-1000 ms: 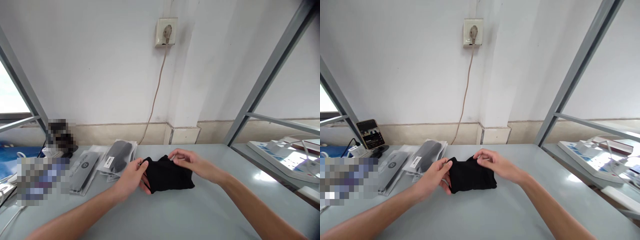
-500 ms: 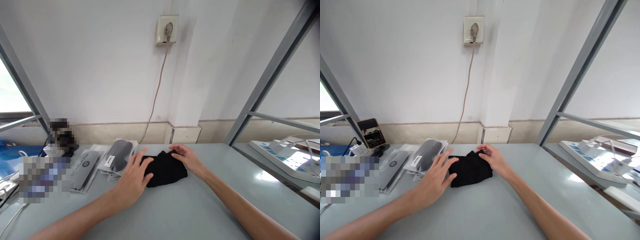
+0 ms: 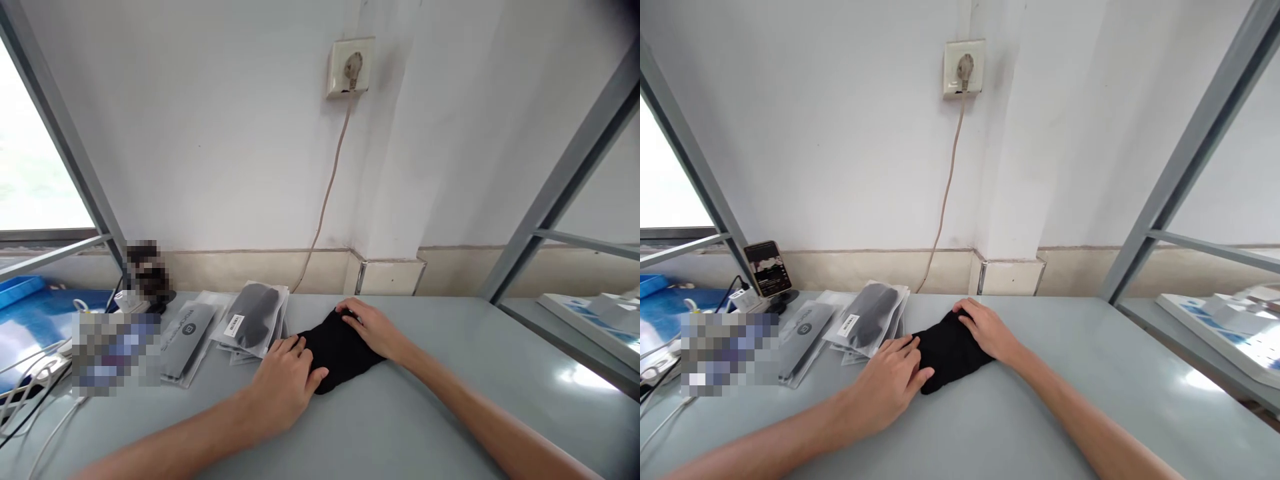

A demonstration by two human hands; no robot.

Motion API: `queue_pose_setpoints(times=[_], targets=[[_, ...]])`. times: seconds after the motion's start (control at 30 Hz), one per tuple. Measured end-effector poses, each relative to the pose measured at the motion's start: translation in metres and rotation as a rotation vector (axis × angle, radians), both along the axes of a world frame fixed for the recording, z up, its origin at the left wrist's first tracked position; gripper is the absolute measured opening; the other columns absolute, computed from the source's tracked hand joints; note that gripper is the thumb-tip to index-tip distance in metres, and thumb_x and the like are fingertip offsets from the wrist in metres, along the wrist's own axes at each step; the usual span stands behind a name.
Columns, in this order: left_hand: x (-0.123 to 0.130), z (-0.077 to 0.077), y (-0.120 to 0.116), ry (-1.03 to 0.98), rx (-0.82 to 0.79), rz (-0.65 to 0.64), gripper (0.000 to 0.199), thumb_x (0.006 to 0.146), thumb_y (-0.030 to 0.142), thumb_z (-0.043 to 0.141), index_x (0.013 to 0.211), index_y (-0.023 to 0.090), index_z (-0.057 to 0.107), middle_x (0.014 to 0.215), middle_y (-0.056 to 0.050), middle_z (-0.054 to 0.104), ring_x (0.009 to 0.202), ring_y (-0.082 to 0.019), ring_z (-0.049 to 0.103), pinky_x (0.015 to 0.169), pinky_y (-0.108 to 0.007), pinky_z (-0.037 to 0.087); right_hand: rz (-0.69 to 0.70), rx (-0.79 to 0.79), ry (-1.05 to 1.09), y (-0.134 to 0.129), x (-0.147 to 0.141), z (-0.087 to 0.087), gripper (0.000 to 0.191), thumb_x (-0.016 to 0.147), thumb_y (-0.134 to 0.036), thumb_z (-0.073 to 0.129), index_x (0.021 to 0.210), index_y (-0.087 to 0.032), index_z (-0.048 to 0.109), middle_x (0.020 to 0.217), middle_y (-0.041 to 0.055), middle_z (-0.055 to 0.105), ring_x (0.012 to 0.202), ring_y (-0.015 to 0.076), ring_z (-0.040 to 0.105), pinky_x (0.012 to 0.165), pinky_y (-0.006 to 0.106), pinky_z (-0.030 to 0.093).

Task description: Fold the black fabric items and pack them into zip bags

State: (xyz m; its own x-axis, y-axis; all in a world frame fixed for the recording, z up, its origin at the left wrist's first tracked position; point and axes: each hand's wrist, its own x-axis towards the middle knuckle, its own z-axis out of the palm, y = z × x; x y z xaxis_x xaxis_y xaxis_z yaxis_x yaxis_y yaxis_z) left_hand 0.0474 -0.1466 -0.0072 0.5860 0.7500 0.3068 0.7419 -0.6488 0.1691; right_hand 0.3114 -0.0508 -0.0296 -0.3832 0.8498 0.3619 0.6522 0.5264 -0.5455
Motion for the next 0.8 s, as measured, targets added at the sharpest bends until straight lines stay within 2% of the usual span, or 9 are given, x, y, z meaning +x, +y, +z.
queue_pose_setpoints(times=[0.1, 0.2, 0.27, 0.37, 0.43, 0.53, 0.6, 0.67, 0.8], targets=[[-0.003, 0.017, -0.001, -0.123, -0.054, -0.009, 0.026, 0.107, 0.033, 0.048, 0.091, 0.019, 0.062, 0.096, -0.007, 0.074, 0.101, -0.027, 0.07, 0.093, -0.044, 0.053, 0.01, 0.101, -0.068, -0.006, 0.001, -0.001, 0.03, 0.105, -0.03, 0.038, 0.121, -0.029, 0.063, 0.122, 0.0089, 0.067, 0.111, 0.0294, 0.062, 0.099, 0.049, 0.049], [-0.017, 0.049, 0.002, -0.216, -0.02, 0.027, 0.027, 0.109, 0.036, 0.043, 0.099, 0.021, 0.064, 0.095, -0.004, 0.072, 0.093, -0.023, 0.067, 0.089, -0.039, 0.051, 0.033, 0.175, -0.096, -0.02, -0.003, 0.008, 0.036, 0.108, -0.033, 0.034, 0.126, -0.033, 0.066, 0.131, 0.0077, 0.067, 0.123, 0.0312, 0.057, 0.108, 0.054, 0.044], [-0.037, 0.07, 0.009, -0.241, 0.01, 0.142, 0.032, 0.109, 0.042, 0.04, 0.101, 0.023, 0.064, 0.094, -0.004, 0.071, 0.088, -0.023, 0.065, 0.081, -0.036, 0.051, 0.083, 0.12, -0.094, -0.03, -0.008, 0.015, 0.036, 0.109, -0.041, 0.038, 0.134, -0.036, 0.065, 0.142, 0.0049, 0.064, 0.133, 0.0306, 0.054, 0.115, 0.053, 0.039], [-0.083, 0.087, 0.023, -0.21, 0.11, 0.319, 0.039, 0.11, 0.045, 0.032, 0.104, 0.022, 0.063, 0.1, -0.007, 0.072, 0.09, -0.024, 0.066, 0.085, -0.038, 0.051, 0.174, -0.078, -0.159, -0.042, -0.017, 0.019, 0.046, 0.106, -0.054, 0.044, 0.148, -0.039, 0.056, 0.16, 0.0014, 0.051, 0.147, 0.0324, 0.043, 0.122, 0.053, 0.032], [-0.119, 0.085, 0.032, -0.053, 0.145, 0.498, 0.038, 0.109, 0.041, 0.03, 0.113, 0.019, 0.061, 0.112, -0.012, 0.073, 0.103, -0.03, 0.067, 0.093, -0.045, 0.049, 0.19, -0.15, -0.209, -0.045, -0.021, 0.018, 0.052, 0.106, -0.059, 0.041, 0.152, -0.038, 0.053, 0.162, 0.0023, 0.048, 0.15, 0.0338, 0.04, 0.123, 0.055, 0.03], [-0.164, 0.065, 0.038, 0.35, -0.089, 0.802, 0.049, 0.105, 0.042, 0.03, 0.128, 0.008, 0.058, 0.113, -0.023, 0.073, 0.111, -0.043, 0.066, 0.093, -0.056, 0.046, 0.139, -0.114, -0.245, -0.045, -0.023, 0.018, 0.055, 0.105, -0.062, 0.038, 0.148, -0.034, 0.057, 0.151, 0.0058, 0.059, 0.139, 0.0345, 0.05, 0.117, 0.055, 0.037], [-0.182, 0.05, 0.039, 0.409, -0.156, 0.843, 0.053, 0.102, 0.045, 0.037, 0.124, 0.003, 0.061, 0.108, -0.028, 0.073, 0.111, -0.049, 0.065, 0.092, -0.06, 0.045, 0.084, -0.082, -0.274, -0.044, -0.022, 0.021, 0.055, 0.103, -0.065, 0.041, 0.139, -0.031, 0.064, 0.138, 0.0087, 0.066, 0.125, 0.0347, 0.057, 0.109, 0.054, 0.043], [-0.192, 0.04, 0.041, 0.424, -0.182, 0.848, 0.059, 0.097, 0.05, 0.042, 0.129, 0.003, 0.06, 0.115, -0.029, 0.071, 0.114, -0.049, 0.065, 0.093, -0.059, 0.045, 0.027, -0.096, -0.294, -0.043, -0.018, 0.025, 0.055, 0.098, -0.068, 0.048, 0.131, -0.028, 0.067, 0.125, 0.0106, 0.069, 0.116, 0.0352, 0.059, 0.103, 0.052, 0.047], [-0.201, 0.04, 0.047, 0.401, -0.28, 0.816, 0.088, 0.085, 0.066, 0.053, 0.152, 0.01, 0.041, 0.132, -0.028, 0.065, 0.125, -0.047, 0.059, 0.103, -0.057, 0.04, -0.072, -0.258, -0.294, -0.043, -0.009, 0.032, 0.058, 0.09, -0.073, 0.057, 0.121, -0.025, 0.067, 0.112, 0.0122, 0.07, 0.113, 0.0373, 0.059, 0.095, 0.047, 0.05]])
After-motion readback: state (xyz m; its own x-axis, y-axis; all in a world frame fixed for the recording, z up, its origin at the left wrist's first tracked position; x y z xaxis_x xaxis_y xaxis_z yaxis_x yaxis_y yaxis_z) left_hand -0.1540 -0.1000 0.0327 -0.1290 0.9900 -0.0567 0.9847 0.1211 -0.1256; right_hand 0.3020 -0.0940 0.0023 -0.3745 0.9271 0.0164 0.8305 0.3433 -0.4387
